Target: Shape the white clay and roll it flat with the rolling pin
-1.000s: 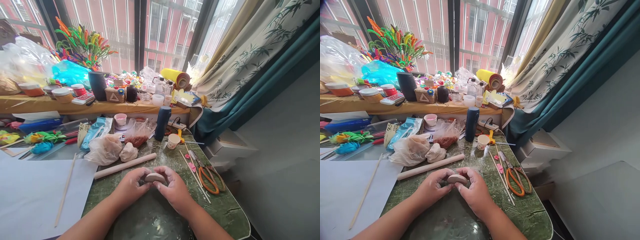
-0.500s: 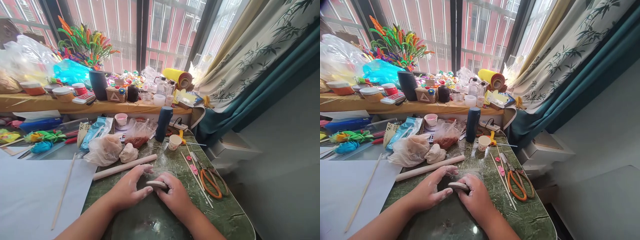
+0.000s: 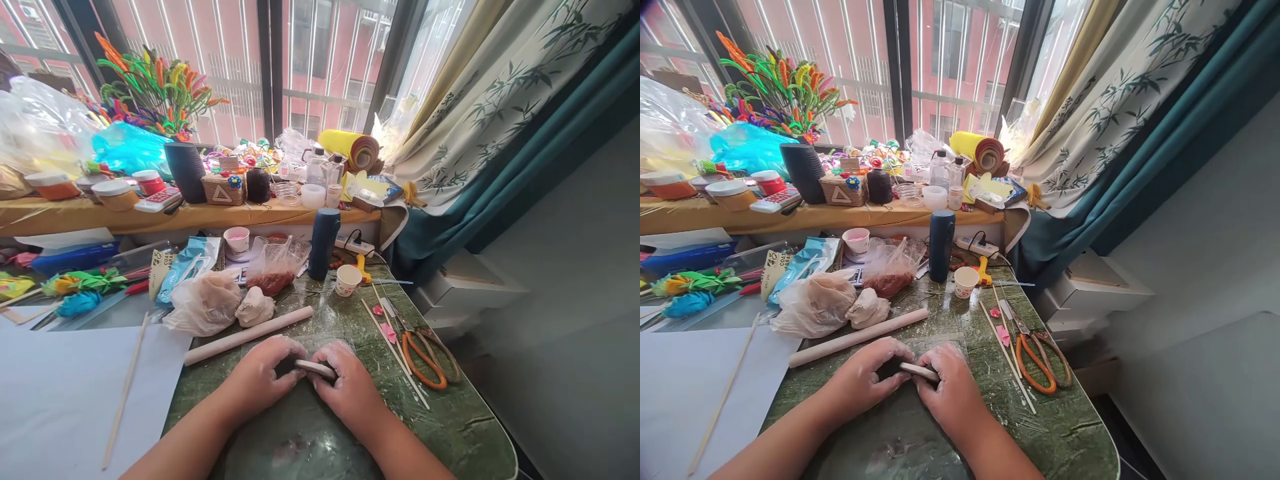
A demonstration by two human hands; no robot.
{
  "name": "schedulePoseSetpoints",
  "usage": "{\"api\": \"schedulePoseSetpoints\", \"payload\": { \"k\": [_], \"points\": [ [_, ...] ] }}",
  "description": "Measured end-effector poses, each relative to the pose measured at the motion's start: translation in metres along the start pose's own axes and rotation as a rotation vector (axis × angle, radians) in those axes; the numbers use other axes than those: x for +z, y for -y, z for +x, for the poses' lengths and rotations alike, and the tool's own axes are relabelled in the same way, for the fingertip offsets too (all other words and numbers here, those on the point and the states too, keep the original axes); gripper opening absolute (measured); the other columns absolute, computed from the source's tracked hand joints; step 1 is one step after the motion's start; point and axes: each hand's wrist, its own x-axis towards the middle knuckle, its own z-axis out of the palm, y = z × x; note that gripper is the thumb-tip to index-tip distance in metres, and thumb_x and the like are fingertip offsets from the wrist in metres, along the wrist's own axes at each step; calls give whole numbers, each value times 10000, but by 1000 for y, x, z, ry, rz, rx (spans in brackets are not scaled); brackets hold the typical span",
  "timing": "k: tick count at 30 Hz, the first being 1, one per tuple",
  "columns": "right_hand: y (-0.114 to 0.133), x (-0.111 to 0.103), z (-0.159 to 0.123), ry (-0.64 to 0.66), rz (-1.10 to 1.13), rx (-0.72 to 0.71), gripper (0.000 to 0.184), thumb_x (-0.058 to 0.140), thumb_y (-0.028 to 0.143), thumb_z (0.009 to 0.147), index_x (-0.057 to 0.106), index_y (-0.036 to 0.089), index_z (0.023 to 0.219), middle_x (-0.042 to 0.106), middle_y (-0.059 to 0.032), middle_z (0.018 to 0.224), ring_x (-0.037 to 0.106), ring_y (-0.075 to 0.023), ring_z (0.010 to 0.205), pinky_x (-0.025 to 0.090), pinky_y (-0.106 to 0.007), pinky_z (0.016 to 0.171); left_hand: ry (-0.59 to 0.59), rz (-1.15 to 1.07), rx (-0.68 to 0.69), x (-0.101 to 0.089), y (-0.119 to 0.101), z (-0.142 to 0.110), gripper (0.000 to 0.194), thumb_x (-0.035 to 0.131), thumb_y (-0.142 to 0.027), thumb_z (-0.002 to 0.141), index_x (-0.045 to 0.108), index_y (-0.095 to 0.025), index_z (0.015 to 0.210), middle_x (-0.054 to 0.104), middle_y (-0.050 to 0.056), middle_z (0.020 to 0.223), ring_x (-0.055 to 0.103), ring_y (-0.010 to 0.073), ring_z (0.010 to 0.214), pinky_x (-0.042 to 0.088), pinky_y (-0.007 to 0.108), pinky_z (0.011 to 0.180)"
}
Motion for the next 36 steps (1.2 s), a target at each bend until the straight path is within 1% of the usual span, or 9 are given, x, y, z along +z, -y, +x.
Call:
{"api": "schedulePoseSetpoints", "payload": {
  "k": [4, 11, 14, 21, 23, 25, 28, 31, 36],
  "points": [
    [-1, -4, -3, 8, 34, 4, 214, 738, 150, 798, 641, 243, 965, 661, -9, 956, 576, -218, 929, 419, -324, 832, 5, 14, 52, 2, -1, 2, 144, 626, -157, 858, 709, -230, 949, 744, 28, 948, 679, 203, 890, 534, 321, 837],
    [-6, -6, -3, 15, -19, -34, 93, 671, 163, 865, 617, 237, 848, 616, 5, 835, 558, -204, 852, 406, -315, 785, -71, -14, 112, -3, -12, 1, 176, 586, -142, 881, 678, -220, 1009, 712, 48, 976, 660, 203, 923, 531, 327, 860],
    [-8, -3, -2, 13, -68, -41, 99, 675, 186, 884, 611, 236, 826, 616, 6, 810, 556, -207, 847, 397, -324, 790, 9, -7, 107, -2, -12, 1, 183, 585, -132, 872, 693, -228, 984, 713, 41, 942, 664, 201, 888, 538, 315, 824],
    [-9, -3, -4, -3, -107, -141, 92, 648, 270, 948, 636, 240, 863, 655, -6, 830, 571, -210, 825, 401, -353, 808, -10, -7, 16, 4, -6, -1, 378, 769, -236, 780, 679, -247, 1147, 720, 67, 1156, 665, 264, 1068, 524, 379, 960],
    [-9, -3, -4, -2, -83, -155, 69, 631, 275, 963, 652, 247, 903, 676, -13, 860, 587, -213, 841, 408, -361, 823, 13, -8, -14, 4, -6, 0, 308, 758, -252, 794, 701, -242, 1097, 740, 55, 1098, 685, 252, 1007, 539, 360, 907],
    [-9, -3, -4, 10, -68, -122, 34, 653, 257, 941, 659, 253, 908, 682, -15, 871, 595, -220, 859, 415, -357, 816, 43, 3, -15, 4, -7, 2, 151, 694, -228, 837, 722, -236, 985, 754, 31, 968, 696, 221, 891, 545, 320, 812],
    [-7, -5, -3, 37, -32, -56, 98, 724, 215, 860, 661, 257, 923, 677, -8, 895, 593, -230, 893, 425, -348, 817, 40, 22, 9, 3, -7, 2, 98, 643, -192, 849, 720, -228, 899, 753, 18, 891, 690, 202, 822, 536, 296, 758],
    [-5, -7, -4, 18, 35, -13, 259, 760, 186, 805, 659, 260, 1032, 678, -14, 994, 595, -234, 958, 440, -345, 854, -33, 29, 5, 3, -5, 2, 146, 646, -181, 834, 713, -226, 955, 757, 28, 941, 695, 213, 864, 544, 317, 806],
    [-7, -6, -2, 8, 5, 47, 105, 660, 145, 874, 665, 244, 908, 664, -15, 892, 589, -225, 889, 442, -337, 803, -57, 22, -45, 3, -2, 2, 281, 702, -210, 799, 697, -243, 1078, 754, 41, 1049, 703, 248, 971, 557, 363, 886]
  ]
}}
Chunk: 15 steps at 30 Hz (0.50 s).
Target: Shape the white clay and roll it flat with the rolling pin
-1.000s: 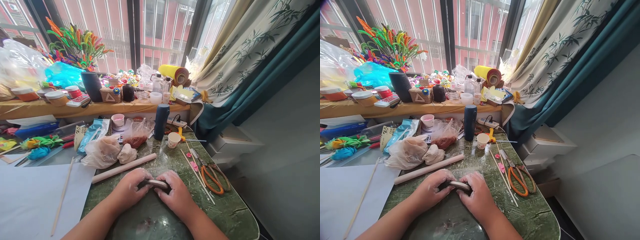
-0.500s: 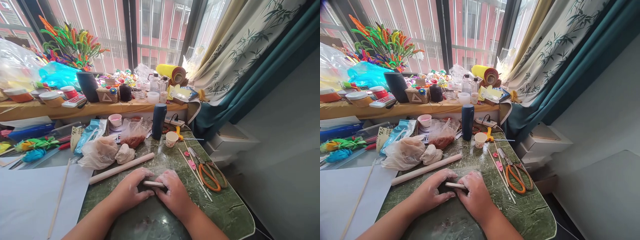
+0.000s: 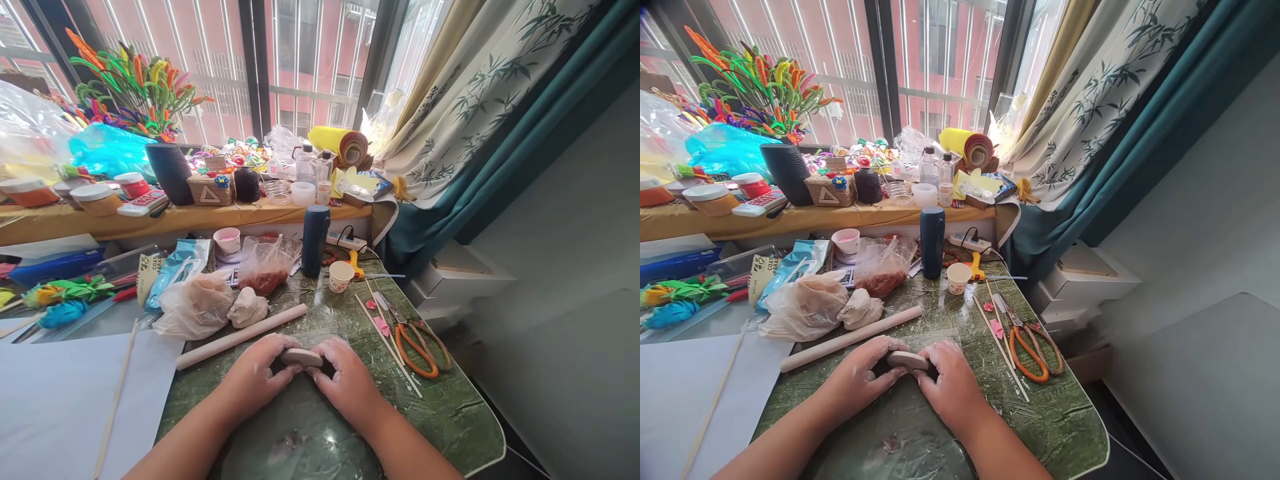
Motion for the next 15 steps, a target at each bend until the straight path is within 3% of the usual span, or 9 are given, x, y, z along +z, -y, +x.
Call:
{"api": "schedulePoseSetpoints", "payload": {
  "k": [4, 7, 11, 15],
  "points": [
    [-1, 1, 1, -1, 12, 60, 95, 693, 150, 843, 657, 234, 869, 653, -12, 871, 590, -221, 864, 445, -321, 763, -20, -10, -47, 0, 2, 1, 458, 770, -231, 745, 664, -245, 1191, 733, 66, 1176, 678, 282, 1092, 533, 412, 984],
    [-1, 0, 1, 2, 26, 47, 96, 689, 153, 836, 651, 236, 865, 652, -12, 871, 594, -222, 867, 449, -324, 773, 6, -13, -48, 1, 2, 1, 288, 700, -218, 804, 689, -235, 1091, 756, 53, 1079, 700, 254, 994, 554, 381, 913],
    [-1, -1, 0, -18, 79, -9, 259, 703, 125, 801, 666, 256, 1021, 677, -29, 1001, 604, -241, 967, 458, -344, 845, 5, 11, -5, 1, 0, 0, 183, 661, -210, 824, 694, -234, 1002, 758, 33, 991, 697, 228, 908, 552, 335, 834],
    [-2, 0, -1, 15, 28, -65, 86, 655, 191, 906, 676, 262, 950, 677, -14, 900, 597, -228, 895, 439, -339, 804, 28, 61, 29, 2, 0, -1, 192, 647, -186, 817, 700, -241, 993, 759, 27, 984, 695, 226, 903, 541, 326, 830]
  ]
}}
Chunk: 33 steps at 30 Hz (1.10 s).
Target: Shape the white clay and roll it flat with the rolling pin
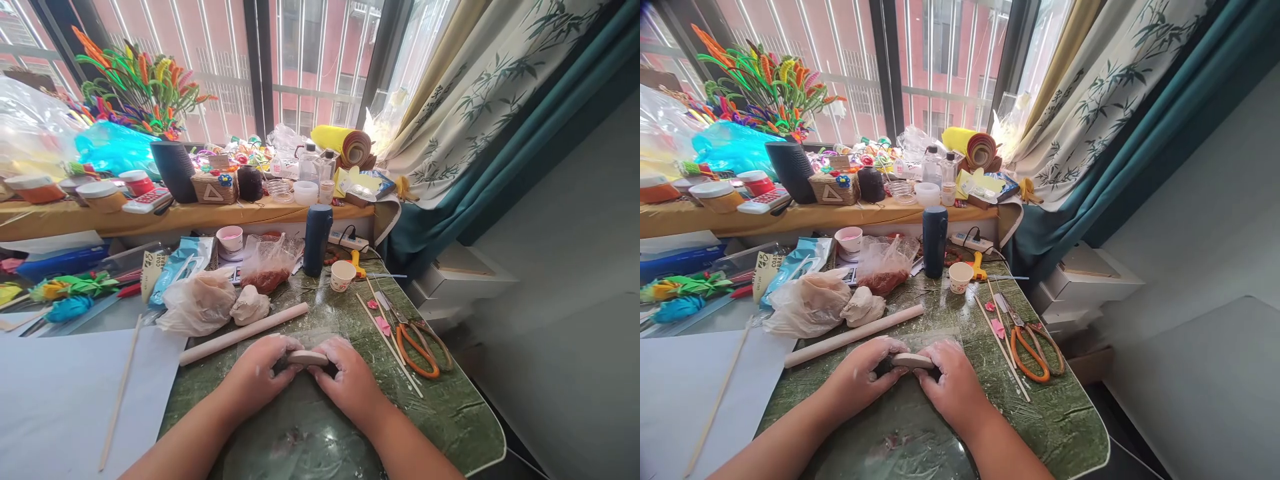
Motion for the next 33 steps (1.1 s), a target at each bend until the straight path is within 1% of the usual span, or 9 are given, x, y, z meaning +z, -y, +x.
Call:
{"api": "schedulePoseSetpoints", "payload": {
  "k": [2, 6, 11, 14, 16, 20, 24, 27, 33],
  "points": [
    [0, 1, 0, 3, -34, -22, 48, 637, 225, 939, 670, 259, 930, 674, -12, 879, 589, -226, 877, 427, -343, 801, -3, 15, 31, 1, 1, 0, 210, 650, -189, 824, 700, -247, 1020, 762, 29, 1013, 698, 234, 939, 535, 336, 862],
    [1, 1, -1, -2, -82, -45, 55, 622, 240, 962, 667, 260, 939, 681, -15, 896, 585, -230, 891, 411, -355, 827, -8, 53, 82, 1, 3, -1, 222, 643, -184, 845, 700, -256, 1048, 761, 29, 1033, 696, 243, 968, 527, 359, 895],
    [0, 1, 0, -9, -114, -52, 28, 661, 230, 940, 670, 257, 937, 677, -13, 889, 586, -230, 890, 408, -357, 838, -37, 69, 94, 0, 1, -3, 240, 642, -180, 845, 688, -248, 1070, 751, 42, 1058, 690, 254, 994, 529, 379, 909],
    [-1, 2, 0, 14, -143, -47, 64, 706, 196, 890, 669, 243, 913, 663, -17, 889, 585, -231, 892, 414, -352, 827, -64, 67, 90, 1, -1, -4, 279, 643, -181, 836, 672, -244, 1107, 744, 50, 1083, 689, 258, 1009, 536, 385, 910],
    [-1, 2, 0, 12, -136, -56, 88, 718, 182, 868, 662, 241, 903, 662, -15, 884, 586, -232, 891, 420, -351, 821, -58, 65, 96, 1, -2, -5, 268, 644, -174, 828, 672, -246, 1085, 744, 42, 1065, 694, 253, 990, 545, 382, 894],
    [-2, 2, -1, -50, -61, -81, 171, 710, 179, 866, 655, 256, 1009, 691, -22, 965, 602, -234, 938, 437, -359, 861, -112, 32, 94, 3, -1, -7, 269, 631, -160, 819, 660, -242, 1074, 746, 31, 1015, 707, 238, 973, 561, 373, 895],
    [-3, 3, -1, -45, -69, -29, 87, 681, 180, 895, 658, 256, 931, 677, -11, 890, 597, -222, 879, 440, -340, 801, -147, 17, 76, 6, 4, -7, 327, 650, -208, 828, 643, -237, 1155, 756, 47, 1070, 720, 243, 997, 575, 381, 917],
    [-3, 3, -1, -22, -99, -16, 76, 701, 188, 891, 656, 248, 901, 660, -6, 865, 583, -219, 867, 428, -334, 790, -149, 14, 58, 6, 6, -6, 327, 657, -241, 838, 653, -243, 1165, 758, 51, 1105, 724, 247, 1007, 583, 379, 916],
    [0, 0, -1, -27, -66, -39, 57, 670, 218, 934, 652, 245, 886, 645, 4, 836, 573, -203, 848, 417, -318, 782, -114, -1, 73, 5, 2, -6, 314, 632, -203, 836, 661, -240, 1147, 754, 51, 1094, 717, 241, 1013, 573, 378, 925]
  ]
}}
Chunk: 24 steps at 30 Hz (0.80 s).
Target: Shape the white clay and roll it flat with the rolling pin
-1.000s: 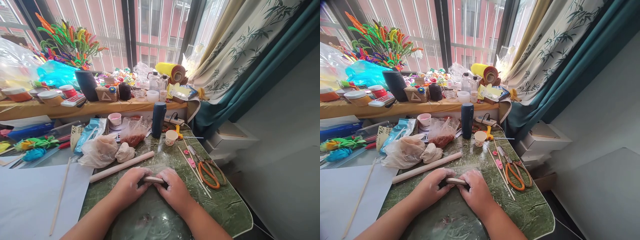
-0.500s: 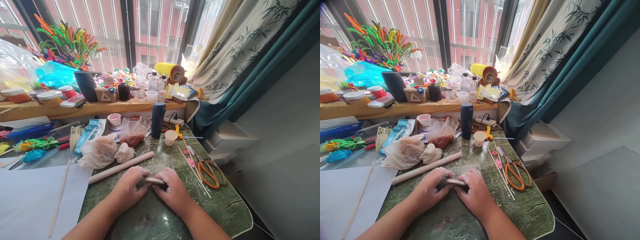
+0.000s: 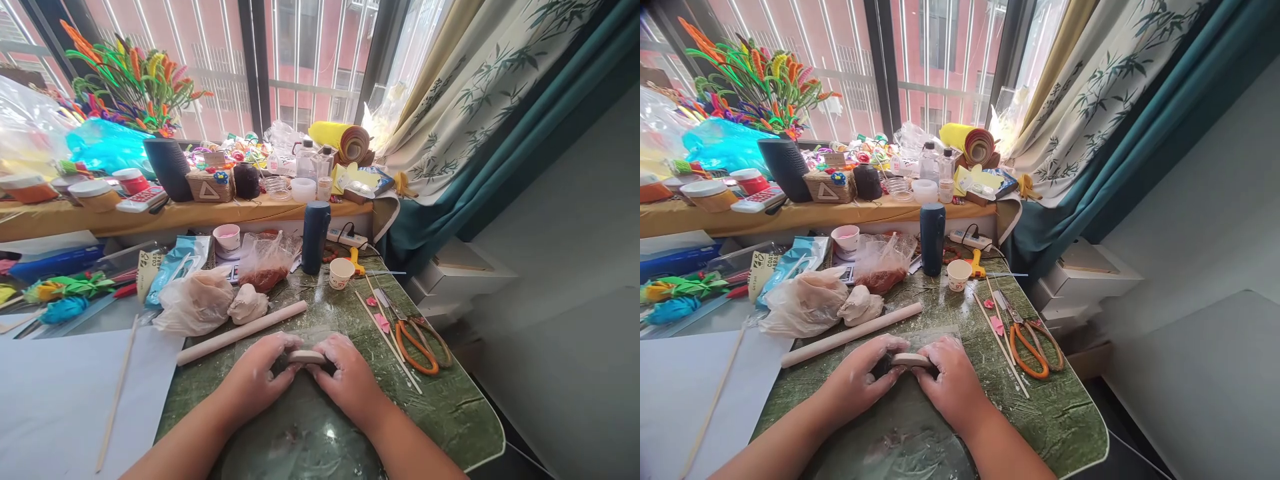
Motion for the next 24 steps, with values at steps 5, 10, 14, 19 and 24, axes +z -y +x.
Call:
{"api": "schedulePoseSetpoints", "payload": {
  "k": [5, 10, 14, 19, 24],
  "points": [
    [-1, 2, 1, 4, -34, 54, 103, 712, 173, 874, 644, 234, 825, 645, 3, 819, 575, -207, 828, 412, -318, 757, 56, -28, -79, -1, -4, 4, 353, 698, -238, 814, 655, -239, 1165, 744, 54, 1120, 701, 251, 1027, 562, 376, 923],
    [-1, 1, 0, -25, 65, 41, 172, 708, 180, 868, 672, 258, 1017, 693, -17, 968, 603, -222, 929, 447, -335, 836, 76, 10, -76, -1, -7, 4, 206, 650, -197, 820, 689, -238, 1018, 755, 28, 991, 705, 229, 912, 558, 345, 833],
    [0, -1, -1, -16, 76, 34, 32, 668, 226, 920, 663, 253, 903, 666, -3, 866, 594, -207, 870, 447, -316, 790, 30, 37, -36, -3, -7, 3, 214, 642, -197, 817, 686, -241, 1022, 756, 33, 993, 707, 233, 927, 551, 346, 857],
    [-1, 0, 0, -13, 37, 12, 50, 652, 246, 940, 650, 248, 890, 659, -6, 855, 588, -208, 858, 439, -319, 783, 38, 44, 7, -3, -4, 2, 230, 639, -205, 832, 693, -259, 1049, 761, 26, 1019, 710, 231, 941, 552, 346, 865],
    [-3, 1, 0, 2, -9, -6, 41, 654, 246, 940, 644, 245, 900, 666, -7, 866, 585, -212, 860, 429, -324, 789, -5, 50, 26, -1, -2, 0, 297, 649, -199, 821, 677, -255, 1112, 759, 43, 1084, 704, 246, 1011, 546, 371, 924]
  ]
}}
